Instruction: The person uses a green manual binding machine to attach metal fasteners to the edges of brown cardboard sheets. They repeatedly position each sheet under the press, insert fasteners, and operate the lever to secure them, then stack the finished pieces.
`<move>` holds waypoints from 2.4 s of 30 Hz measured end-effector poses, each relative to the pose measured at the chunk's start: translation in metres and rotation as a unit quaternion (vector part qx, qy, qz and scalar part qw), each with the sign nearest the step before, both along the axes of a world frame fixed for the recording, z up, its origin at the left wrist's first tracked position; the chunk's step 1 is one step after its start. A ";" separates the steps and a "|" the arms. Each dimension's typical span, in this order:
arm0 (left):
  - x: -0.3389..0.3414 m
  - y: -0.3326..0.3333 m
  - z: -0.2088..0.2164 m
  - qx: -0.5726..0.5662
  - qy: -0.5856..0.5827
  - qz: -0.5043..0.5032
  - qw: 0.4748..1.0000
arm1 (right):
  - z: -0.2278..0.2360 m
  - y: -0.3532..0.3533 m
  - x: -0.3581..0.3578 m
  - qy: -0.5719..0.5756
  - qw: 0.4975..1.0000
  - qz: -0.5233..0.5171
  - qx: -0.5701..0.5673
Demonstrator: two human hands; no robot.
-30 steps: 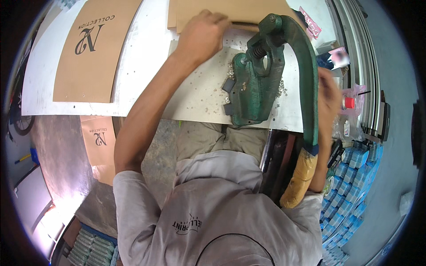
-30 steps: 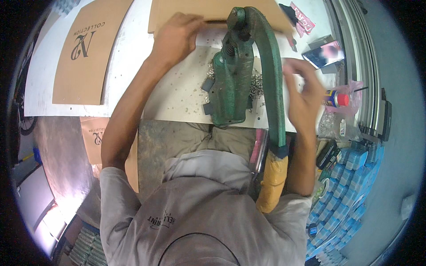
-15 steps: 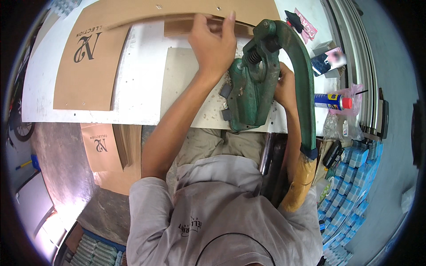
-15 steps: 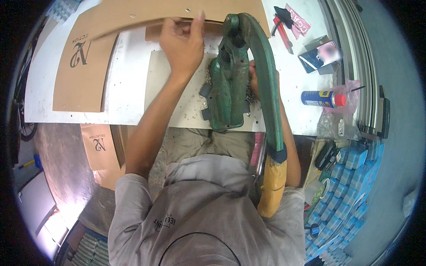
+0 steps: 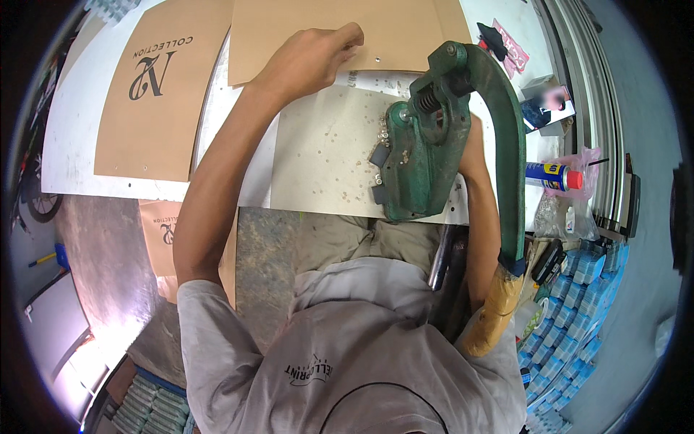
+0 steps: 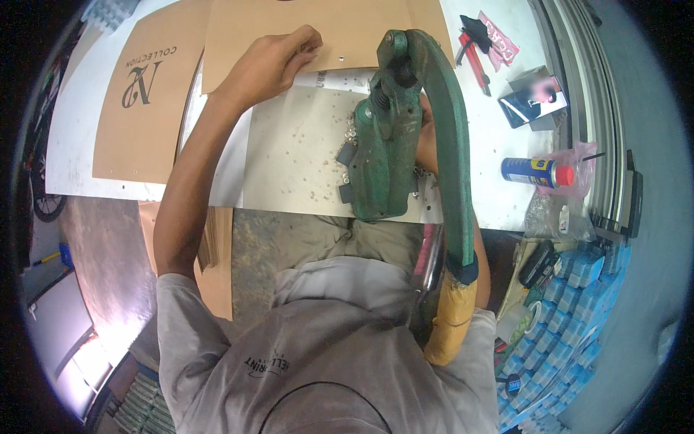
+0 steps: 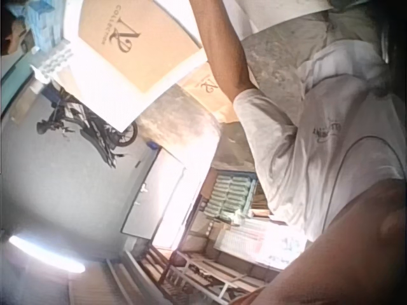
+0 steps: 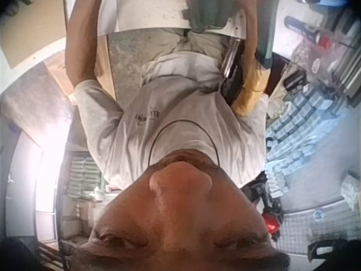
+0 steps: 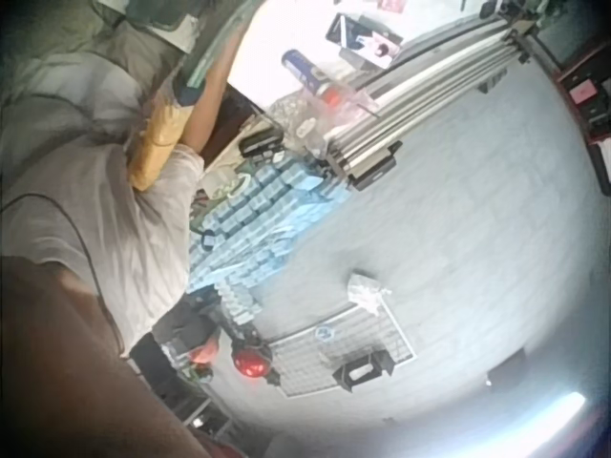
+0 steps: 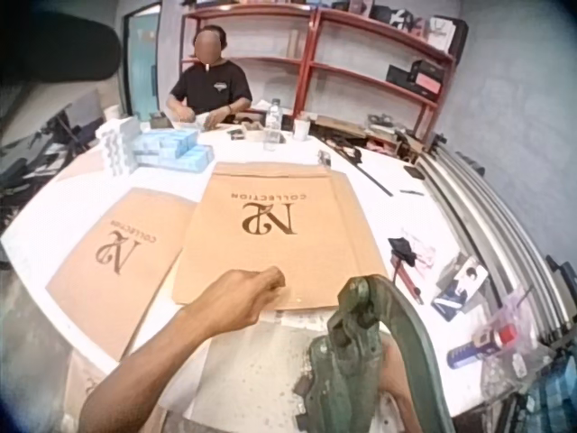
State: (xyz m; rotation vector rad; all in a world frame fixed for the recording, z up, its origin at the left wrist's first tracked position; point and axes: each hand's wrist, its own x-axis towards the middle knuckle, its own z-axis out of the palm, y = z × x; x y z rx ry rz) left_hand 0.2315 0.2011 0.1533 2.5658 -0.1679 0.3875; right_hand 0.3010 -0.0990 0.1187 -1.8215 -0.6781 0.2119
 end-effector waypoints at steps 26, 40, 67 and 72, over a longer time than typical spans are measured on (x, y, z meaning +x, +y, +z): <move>-0.016 -0.086 -0.008 0.059 -0.012 0.029 0.998 | 0.028 0.005 -0.008 0.265 0.960 -0.052 0.068; -0.022 -0.100 -0.011 0.052 0.030 0.028 0.998 | 0.012 -0.012 -0.011 0.288 0.954 -0.081 0.021; -0.049 -0.075 -0.023 0.272 -0.020 0.064 0.960 | -0.025 -0.070 0.027 -0.154 0.957 -0.048 -0.243; -0.077 -0.052 -0.014 0.243 -0.014 0.089 0.966 | -0.026 -0.078 0.024 -0.191 0.942 -0.063 -0.269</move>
